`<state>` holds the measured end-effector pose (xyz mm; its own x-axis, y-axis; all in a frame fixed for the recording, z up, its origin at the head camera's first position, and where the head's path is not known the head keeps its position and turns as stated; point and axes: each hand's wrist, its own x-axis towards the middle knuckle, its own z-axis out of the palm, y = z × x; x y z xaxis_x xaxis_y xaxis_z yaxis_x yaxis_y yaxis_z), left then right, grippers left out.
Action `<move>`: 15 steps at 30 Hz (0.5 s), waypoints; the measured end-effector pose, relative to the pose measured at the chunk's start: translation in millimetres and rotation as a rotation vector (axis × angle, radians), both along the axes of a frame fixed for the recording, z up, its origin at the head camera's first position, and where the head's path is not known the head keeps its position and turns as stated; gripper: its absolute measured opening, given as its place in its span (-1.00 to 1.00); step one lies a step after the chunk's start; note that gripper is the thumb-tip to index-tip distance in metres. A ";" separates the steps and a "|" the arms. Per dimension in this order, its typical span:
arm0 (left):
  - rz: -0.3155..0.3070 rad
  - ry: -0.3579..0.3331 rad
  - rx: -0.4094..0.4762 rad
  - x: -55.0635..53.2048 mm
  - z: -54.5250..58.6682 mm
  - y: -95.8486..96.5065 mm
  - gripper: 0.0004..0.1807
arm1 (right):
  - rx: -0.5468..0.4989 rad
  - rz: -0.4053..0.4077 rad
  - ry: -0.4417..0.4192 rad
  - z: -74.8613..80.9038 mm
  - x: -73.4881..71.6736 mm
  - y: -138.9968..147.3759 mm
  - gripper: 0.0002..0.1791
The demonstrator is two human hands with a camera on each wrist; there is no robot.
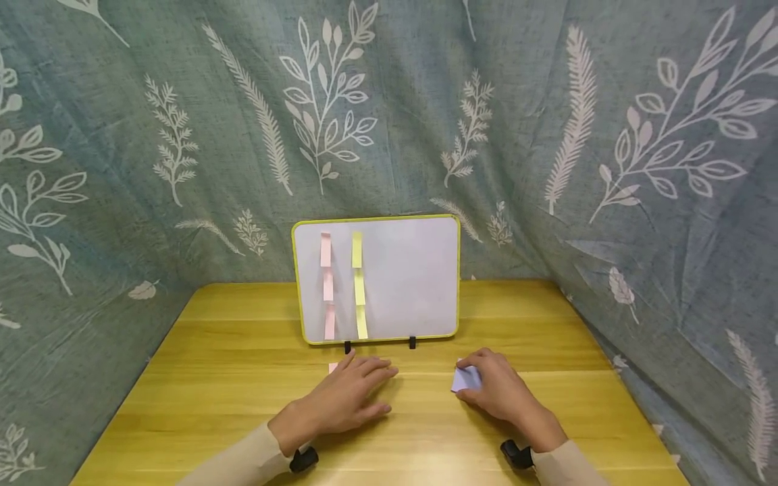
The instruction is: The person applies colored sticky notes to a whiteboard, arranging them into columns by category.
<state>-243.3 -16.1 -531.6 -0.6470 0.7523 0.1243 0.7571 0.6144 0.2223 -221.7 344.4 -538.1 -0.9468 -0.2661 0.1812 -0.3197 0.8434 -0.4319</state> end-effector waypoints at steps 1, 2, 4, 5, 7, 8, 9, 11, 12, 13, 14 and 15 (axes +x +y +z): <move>0.001 -0.002 -0.003 0.4 0.1 -0.1 -0.30 | 0.001 0.009 0.003 -0.1 -0.7 -4.5 -0.42; 0.001 -0.003 -0.004 0.8 0.2 -0.2 -0.31 | 0.001 0.022 0.011 -0.3 -1.5 -8.9 -0.43; 0.000 -0.001 -0.007 1.2 0.4 -0.5 -0.31 | 0.006 0.038 0.023 -0.6 -3.2 -17.0 -0.44; -0.001 0.001 -0.008 1.1 0.2 -0.7 -0.31 | 0.006 0.047 0.026 -0.9 -4.4 -20.9 -0.45; 0.000 0.004 -0.009 0.6 -0.2 -0.9 -0.31 | 0.011 0.066 0.032 -0.8 -6.4 -28.6 -0.46; 0.002 0.003 -0.009 0.2 -0.3 -0.8 -0.30 | 0.013 0.076 0.034 -1.0 -7.6 -32.4 -0.46; 0.003 0.002 -0.009 -0.5 -0.5 -0.6 -0.30 | 0.013 0.080 0.034 -1.1 -8.8 -36.3 -0.47; 0.006 -0.003 -0.005 -1.7 -0.6 0.3 -0.29 | 0.011 0.098 0.038 -1.7 -11.2 -44.4 -0.48; 0.008 -0.005 -0.004 -2.4 -0.5 1.1 -0.28 | 0.011 0.108 0.039 -1.8 -12.3 -48.5 -0.48; 0.008 -0.007 -0.002 -3.2 -0.4 1.8 -0.28 | 0.011 0.117 0.040 -2.3 -13.5 -52.9 -0.49; 0.009 -0.007 0.000 -3.9 -0.5 2.7 -0.27 | 0.009 0.125 0.036 -2.9 -14.6 -57.4 -0.50; 0.010 -0.006 0.001 -4.7 -0.4 3.4 -0.27 | 0.007 0.134 0.037 -3.4 -15.6 -62.1 -0.51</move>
